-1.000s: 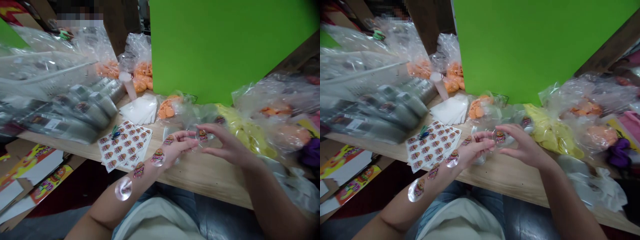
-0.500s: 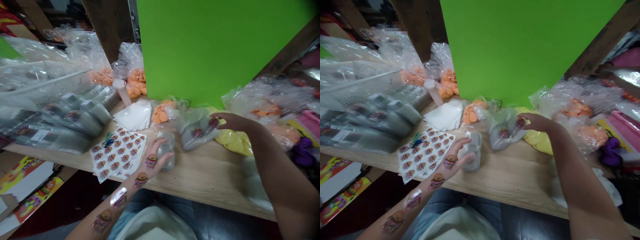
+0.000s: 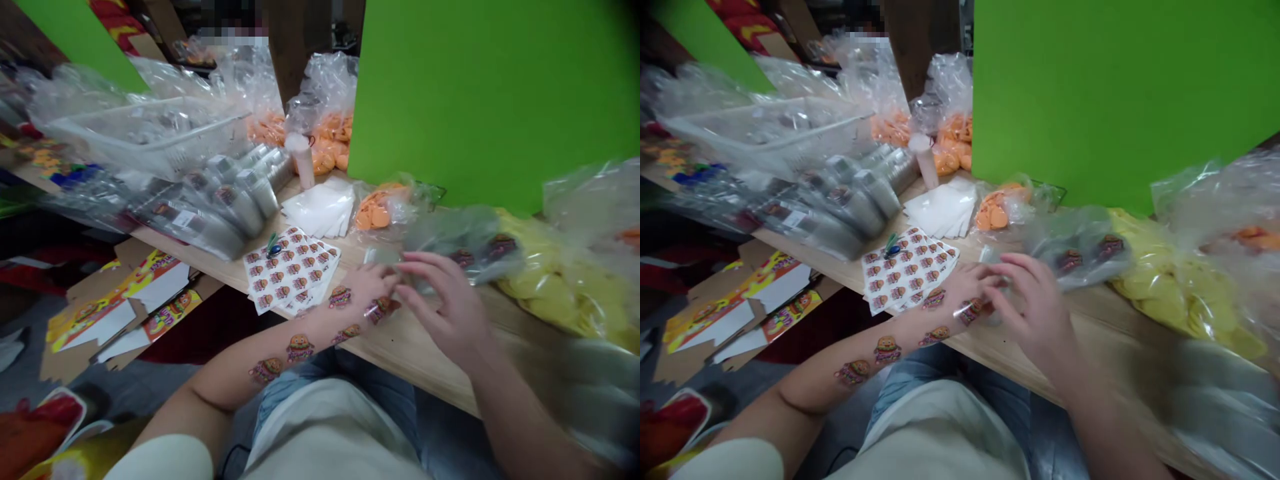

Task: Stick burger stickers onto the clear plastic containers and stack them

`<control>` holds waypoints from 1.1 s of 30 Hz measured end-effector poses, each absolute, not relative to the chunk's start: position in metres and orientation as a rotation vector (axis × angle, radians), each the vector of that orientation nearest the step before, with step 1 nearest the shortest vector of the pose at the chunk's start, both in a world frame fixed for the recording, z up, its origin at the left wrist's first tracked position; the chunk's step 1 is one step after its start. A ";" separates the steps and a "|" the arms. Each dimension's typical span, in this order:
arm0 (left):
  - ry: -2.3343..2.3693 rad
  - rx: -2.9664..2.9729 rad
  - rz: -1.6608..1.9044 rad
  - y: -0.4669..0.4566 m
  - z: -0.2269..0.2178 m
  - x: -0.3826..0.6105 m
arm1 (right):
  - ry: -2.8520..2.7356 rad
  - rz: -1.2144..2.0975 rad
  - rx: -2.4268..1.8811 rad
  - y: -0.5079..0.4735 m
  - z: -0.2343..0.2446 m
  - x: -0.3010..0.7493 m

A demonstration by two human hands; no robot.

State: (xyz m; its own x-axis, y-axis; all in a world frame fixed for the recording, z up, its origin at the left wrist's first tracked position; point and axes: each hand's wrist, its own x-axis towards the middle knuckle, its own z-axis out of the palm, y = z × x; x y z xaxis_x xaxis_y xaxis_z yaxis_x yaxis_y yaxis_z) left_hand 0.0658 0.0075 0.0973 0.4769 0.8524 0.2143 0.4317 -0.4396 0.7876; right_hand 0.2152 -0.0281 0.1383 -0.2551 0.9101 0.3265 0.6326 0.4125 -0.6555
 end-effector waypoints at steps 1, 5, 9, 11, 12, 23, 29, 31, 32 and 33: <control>1.104 2.102 0.786 0.006 0.098 0.064 | -1.855 0.525 -1.388 -0.033 0.130 0.210; 1.417 2.444 0.552 0.004 0.101 0.064 | -1.625 0.845 -1.432 -0.048 0.101 0.196; 1.445 2.611 0.540 0.009 0.099 0.058 | -1.535 0.706 -1.391 -0.058 0.097 0.196; 1.460 2.553 0.638 0.015 0.089 0.049 | -1.451 0.585 -1.388 -0.058 0.100 0.210; 1.446 2.488 0.706 0.017 0.081 0.044 | -1.387 0.575 -1.409 -0.055 0.101 0.219; 0.908 2.029 0.824 -0.005 0.000 0.043 | -1.820 1.032 -1.665 0.003 0.067 0.232; 0.777 1.914 0.875 -0.001 0.000 0.042 | -1.978 1.042 -1.695 0.009 0.074 0.235; 0.768 1.888 0.880 -0.002 0.002 0.041 | -1.973 1.043 -1.710 0.010 0.073 0.235; 0.767 1.874 0.880 -0.002 0.003 0.040 | -1.971 1.044 -1.709 0.011 0.073 0.234; 0.768 1.862 0.878 -0.003 0.004 0.040 | -1.972 1.045 -1.702 0.011 0.073 0.234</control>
